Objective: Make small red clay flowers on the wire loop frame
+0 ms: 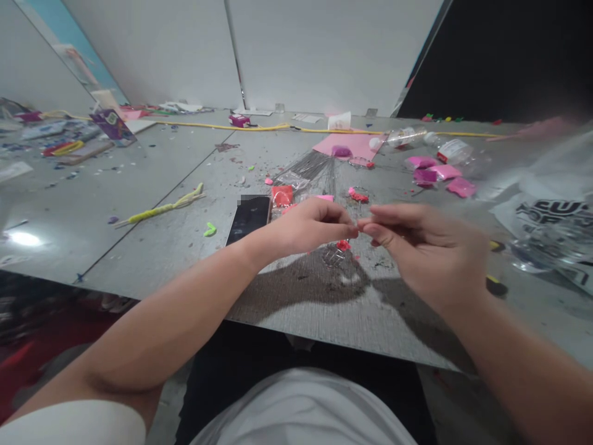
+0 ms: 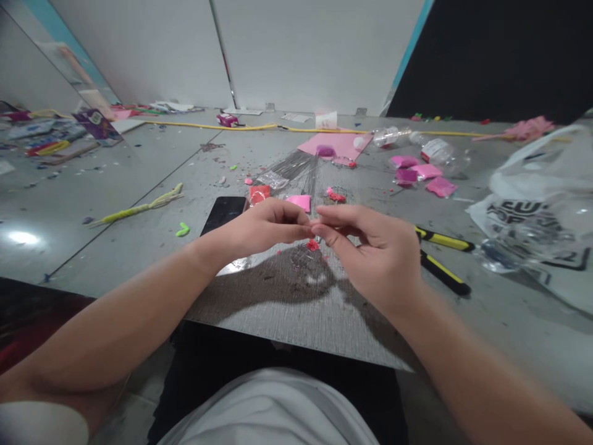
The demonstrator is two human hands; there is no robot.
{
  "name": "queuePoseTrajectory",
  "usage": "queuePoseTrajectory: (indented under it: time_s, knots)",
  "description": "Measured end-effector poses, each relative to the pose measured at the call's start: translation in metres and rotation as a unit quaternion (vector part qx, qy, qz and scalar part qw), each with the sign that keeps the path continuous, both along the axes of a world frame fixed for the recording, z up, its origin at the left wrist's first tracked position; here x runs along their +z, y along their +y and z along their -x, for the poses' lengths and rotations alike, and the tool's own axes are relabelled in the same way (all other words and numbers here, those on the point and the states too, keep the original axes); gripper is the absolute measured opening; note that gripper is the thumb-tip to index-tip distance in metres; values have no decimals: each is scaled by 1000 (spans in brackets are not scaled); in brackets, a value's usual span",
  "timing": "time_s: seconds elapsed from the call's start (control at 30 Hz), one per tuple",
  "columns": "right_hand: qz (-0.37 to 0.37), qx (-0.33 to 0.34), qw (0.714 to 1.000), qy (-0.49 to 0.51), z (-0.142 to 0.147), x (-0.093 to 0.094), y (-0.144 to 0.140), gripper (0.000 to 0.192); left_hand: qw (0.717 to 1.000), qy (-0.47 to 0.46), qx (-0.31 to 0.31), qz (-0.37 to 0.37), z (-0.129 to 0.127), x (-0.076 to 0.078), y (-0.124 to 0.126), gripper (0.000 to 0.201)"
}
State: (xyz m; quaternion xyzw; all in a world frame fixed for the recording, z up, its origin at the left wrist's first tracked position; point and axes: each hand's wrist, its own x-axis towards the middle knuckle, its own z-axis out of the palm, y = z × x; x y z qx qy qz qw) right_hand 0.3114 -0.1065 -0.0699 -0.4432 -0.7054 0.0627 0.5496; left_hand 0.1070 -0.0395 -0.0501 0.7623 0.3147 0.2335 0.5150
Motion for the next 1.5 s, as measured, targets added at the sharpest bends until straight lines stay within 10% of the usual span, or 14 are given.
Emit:
queuePoseTrajectory:
  time_s: [0.4,1.03,1.5]
  knots:
    - [-164,28,967,-195,6,-1,1,51,988,-121,-37,85,-3,0,-5,19]
    - [30,106,994,-24,0,5,-2,46,937,-219,-74,263,-2,0,-5,16]
    - [-46,89,993,-70,2,17,-2,13,922,-223,-100,300,-1,1,-7,13]
